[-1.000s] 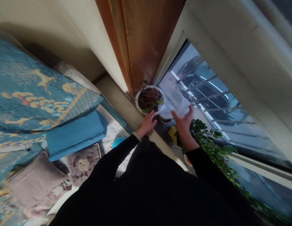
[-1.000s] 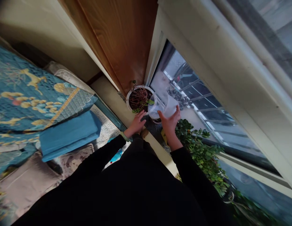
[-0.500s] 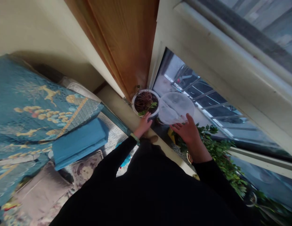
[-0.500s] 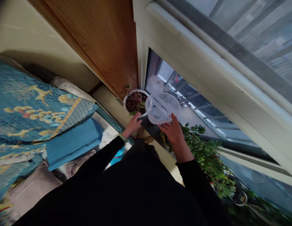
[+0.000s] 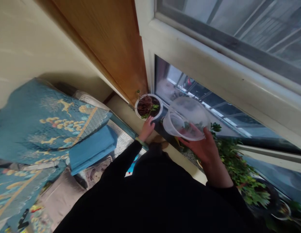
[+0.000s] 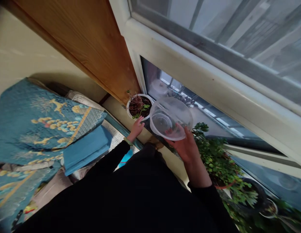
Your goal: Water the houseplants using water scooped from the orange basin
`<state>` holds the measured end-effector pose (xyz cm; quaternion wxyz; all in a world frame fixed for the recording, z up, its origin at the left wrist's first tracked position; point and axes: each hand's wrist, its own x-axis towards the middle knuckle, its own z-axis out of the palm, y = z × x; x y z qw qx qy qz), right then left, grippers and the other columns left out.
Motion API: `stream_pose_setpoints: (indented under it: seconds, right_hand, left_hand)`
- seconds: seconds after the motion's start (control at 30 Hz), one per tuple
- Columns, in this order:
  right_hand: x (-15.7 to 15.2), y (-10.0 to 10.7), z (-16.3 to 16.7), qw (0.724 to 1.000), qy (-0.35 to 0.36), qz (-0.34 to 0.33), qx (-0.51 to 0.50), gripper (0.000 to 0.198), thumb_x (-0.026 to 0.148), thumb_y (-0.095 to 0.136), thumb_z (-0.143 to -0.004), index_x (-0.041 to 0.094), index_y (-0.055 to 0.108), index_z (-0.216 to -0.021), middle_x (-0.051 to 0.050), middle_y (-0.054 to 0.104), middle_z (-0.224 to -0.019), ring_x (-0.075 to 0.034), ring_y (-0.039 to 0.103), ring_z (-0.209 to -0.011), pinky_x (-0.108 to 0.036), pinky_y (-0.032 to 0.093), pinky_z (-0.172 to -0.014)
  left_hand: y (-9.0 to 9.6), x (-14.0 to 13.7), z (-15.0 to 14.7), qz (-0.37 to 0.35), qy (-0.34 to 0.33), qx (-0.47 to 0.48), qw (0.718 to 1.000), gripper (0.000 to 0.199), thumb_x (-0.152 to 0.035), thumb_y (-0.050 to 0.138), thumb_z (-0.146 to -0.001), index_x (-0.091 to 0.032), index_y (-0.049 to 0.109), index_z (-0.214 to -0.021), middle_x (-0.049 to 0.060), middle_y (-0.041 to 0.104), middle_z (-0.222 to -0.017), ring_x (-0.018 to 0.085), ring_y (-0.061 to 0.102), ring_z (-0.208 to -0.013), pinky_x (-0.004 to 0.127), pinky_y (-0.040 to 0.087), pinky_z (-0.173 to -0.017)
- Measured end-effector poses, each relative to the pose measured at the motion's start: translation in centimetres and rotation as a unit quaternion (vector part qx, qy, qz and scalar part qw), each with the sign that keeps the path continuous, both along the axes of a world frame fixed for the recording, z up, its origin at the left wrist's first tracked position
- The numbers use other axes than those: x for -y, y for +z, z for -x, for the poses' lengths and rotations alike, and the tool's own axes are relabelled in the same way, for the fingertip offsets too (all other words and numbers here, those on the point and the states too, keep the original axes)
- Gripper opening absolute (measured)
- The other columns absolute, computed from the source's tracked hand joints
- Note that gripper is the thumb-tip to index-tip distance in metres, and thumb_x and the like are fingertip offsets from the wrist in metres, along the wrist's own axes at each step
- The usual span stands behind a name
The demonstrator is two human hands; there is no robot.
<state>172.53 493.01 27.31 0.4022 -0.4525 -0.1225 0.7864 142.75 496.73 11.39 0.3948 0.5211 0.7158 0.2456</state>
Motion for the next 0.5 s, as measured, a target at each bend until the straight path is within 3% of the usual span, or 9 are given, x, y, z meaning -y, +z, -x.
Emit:
stream_pose_setpoints:
  seconds: [0.2,0.37,0.5]
  right_hand:
    - [2.0,1.8,-1.1,0.999,-0.030,-0.017,-0.007,0.081,0.084,0.092,-0.081,0.034,0.078,-0.144,-0.014,0.083,-0.147,-0.043,0.064,-0.163,-0.071,0.051,-0.135]
    - [7.5,3.8,-4.4,0.992,-0.122,-0.042,0.010,0.084,0.084,0.086,-0.082,0.040,0.076,-0.152,-0.011,0.078,-0.159,-0.045,0.056,-0.170,-0.072,0.049,-0.137]
    - [12.1,4.8,-5.4,0.972,-0.223,-0.022,0.068,0.080,0.086,0.087,-0.080,0.043,0.079,-0.147,-0.012,0.077,-0.160,-0.047,0.053,-0.170,-0.075,0.053,-0.133]
  left_hand:
    - [1.1,-0.7,0.4,0.005,-0.035,0.015,0.999,0.047,-0.006,0.067,-0.098,-0.016,0.083,-0.140,0.017,0.073,-0.167,0.032,0.066,-0.162,0.055,0.041,-0.147]
    - [2.8,-1.8,-0.1,-0.002,-0.066,0.044,0.997,0.032,-0.009,0.066,-0.098,-0.018,0.086,-0.121,0.015,0.085,-0.142,0.031,0.077,-0.143,0.052,0.054,-0.135]
    - [5.2,-2.7,-2.1,-0.033,-0.097,0.099,0.990,0.026,-0.014,0.062,-0.100,-0.019,0.083,-0.113,0.013,0.088,-0.126,0.027,0.082,-0.124,0.046,0.062,-0.122]
